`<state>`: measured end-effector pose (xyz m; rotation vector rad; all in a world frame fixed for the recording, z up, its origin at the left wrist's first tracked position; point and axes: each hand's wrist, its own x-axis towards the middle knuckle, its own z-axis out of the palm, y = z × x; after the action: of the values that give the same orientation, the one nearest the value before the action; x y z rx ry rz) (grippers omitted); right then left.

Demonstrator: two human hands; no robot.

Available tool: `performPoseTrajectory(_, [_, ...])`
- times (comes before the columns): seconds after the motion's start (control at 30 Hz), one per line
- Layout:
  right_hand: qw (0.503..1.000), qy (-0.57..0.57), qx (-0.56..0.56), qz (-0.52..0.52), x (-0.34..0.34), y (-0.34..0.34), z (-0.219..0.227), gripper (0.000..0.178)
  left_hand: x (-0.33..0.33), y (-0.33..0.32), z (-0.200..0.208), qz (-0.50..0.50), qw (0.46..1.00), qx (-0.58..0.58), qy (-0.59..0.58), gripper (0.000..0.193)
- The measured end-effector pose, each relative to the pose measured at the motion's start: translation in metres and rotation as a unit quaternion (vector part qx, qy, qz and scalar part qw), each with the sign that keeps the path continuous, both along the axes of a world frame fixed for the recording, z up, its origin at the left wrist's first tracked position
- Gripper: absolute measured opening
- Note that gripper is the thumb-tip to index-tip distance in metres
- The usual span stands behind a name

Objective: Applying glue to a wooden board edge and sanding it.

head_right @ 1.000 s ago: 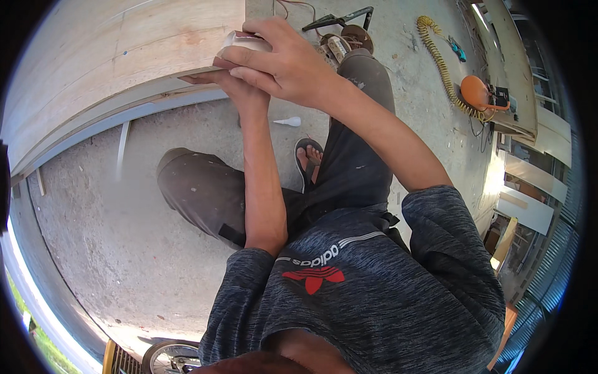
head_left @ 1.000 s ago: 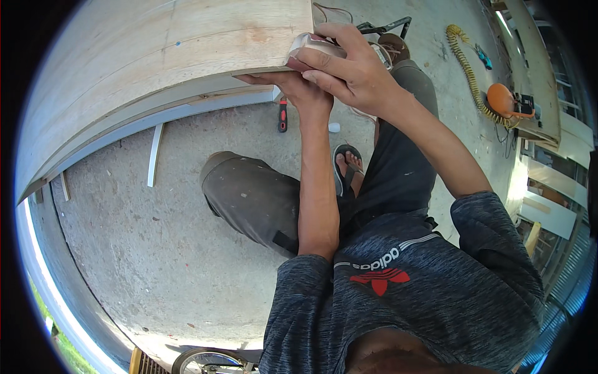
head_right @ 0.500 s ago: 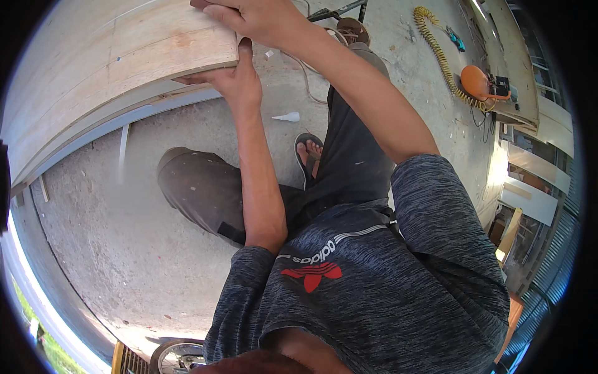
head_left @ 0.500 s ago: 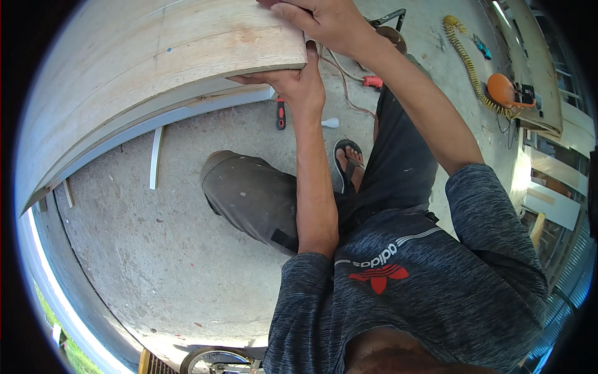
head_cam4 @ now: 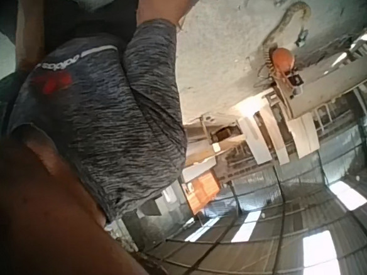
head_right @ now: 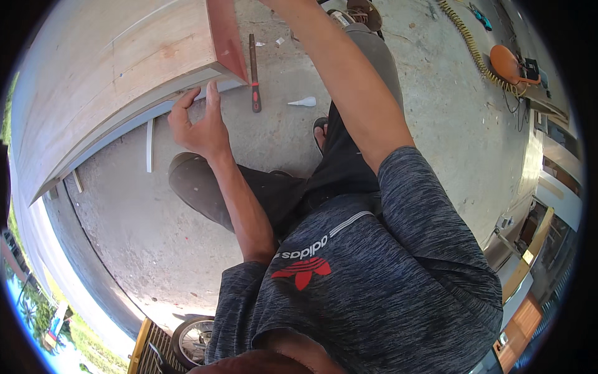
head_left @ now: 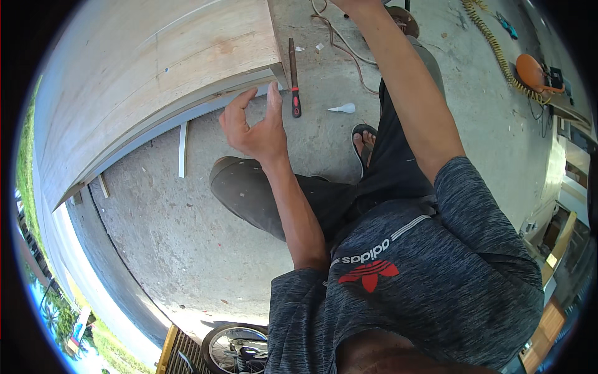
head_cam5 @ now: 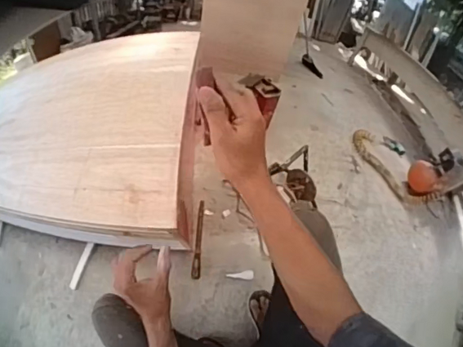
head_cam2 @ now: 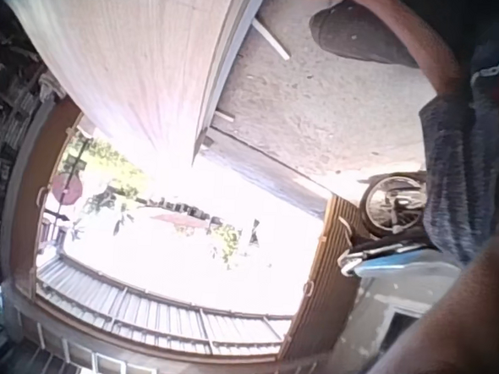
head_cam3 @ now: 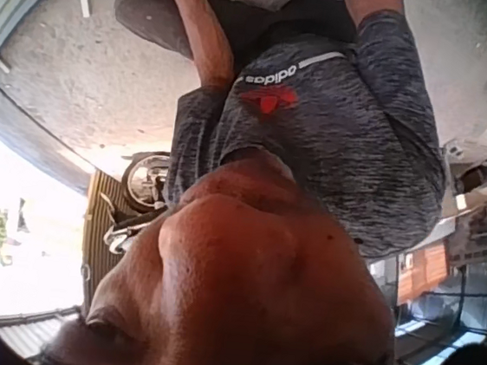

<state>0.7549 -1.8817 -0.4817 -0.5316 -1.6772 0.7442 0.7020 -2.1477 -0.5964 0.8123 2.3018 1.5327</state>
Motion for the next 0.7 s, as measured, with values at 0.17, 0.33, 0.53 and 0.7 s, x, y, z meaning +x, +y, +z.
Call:
performPoseTrajectory(0.17, [0.907, 0.111, -0.405, 0.024, 0.056, -0.030, -0.061, 0.034, -0.018, 0.035, 0.080, 0.010, 0.896, 0.064, 0.440, 0.060])
performPoseTrajectory(0.33, [0.871, 0.151, -0.460, 0.082, 0.045, -0.040, -0.109, 0.032, -0.062, 0.050, 0.075, -0.270, 0.880, -0.018, 0.391, 0.042])
performPoseTrajectory(0.53, [0.901, 0.175, -0.380, 0.117, 0.039, -0.038, -0.115, 0.030, -0.053, 0.052, 0.092, -0.304, 0.866, -0.075, 0.391, 0.031])
performPoseTrajectory(0.7, [0.950, 0.030, -0.301, 0.081, 0.038, -0.053, -0.063, 0.028, -0.067, 0.042, 0.090, -0.313, 0.906, -0.045, 0.281, 0.046])
